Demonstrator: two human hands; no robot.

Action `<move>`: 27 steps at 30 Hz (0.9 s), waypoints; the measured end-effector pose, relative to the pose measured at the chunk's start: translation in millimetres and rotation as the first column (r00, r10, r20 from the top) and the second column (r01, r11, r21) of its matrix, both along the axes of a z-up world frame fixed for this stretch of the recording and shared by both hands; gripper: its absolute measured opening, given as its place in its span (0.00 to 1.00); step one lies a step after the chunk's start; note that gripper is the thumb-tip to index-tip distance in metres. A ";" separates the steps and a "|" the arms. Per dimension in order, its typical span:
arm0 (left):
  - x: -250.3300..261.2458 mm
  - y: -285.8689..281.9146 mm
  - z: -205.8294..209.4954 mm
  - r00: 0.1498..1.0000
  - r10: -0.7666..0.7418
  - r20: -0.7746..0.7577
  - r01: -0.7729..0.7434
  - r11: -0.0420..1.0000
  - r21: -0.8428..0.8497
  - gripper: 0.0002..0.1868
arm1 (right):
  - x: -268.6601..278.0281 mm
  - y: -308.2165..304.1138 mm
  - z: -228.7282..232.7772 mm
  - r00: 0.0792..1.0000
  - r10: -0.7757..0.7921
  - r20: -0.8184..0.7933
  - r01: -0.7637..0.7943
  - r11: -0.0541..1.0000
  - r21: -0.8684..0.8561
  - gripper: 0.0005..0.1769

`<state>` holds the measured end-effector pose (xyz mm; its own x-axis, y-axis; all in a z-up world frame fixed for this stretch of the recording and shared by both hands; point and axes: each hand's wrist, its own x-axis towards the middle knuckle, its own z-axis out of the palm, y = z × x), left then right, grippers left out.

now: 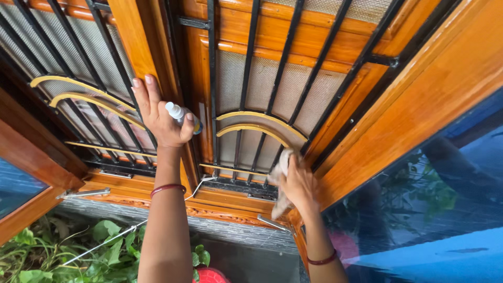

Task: The person sprays a cleaning solution onto a wooden window frame and wipes it with a cloth. They repeatedly apply the spray and wipe different sections of the frame, including the vertical bars and horizontal rails, to remove dirt.

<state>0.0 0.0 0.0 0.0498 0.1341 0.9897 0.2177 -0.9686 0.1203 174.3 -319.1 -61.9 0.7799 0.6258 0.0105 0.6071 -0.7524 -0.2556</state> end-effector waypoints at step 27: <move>0.9 2.8 -4.3 1.000 -0.008 0.018 0.008 1.000 0.024 0.29 | 50.8 26.1 106.2 0.623 -0.294 0.724 -0.273 0.786 0.554 0.35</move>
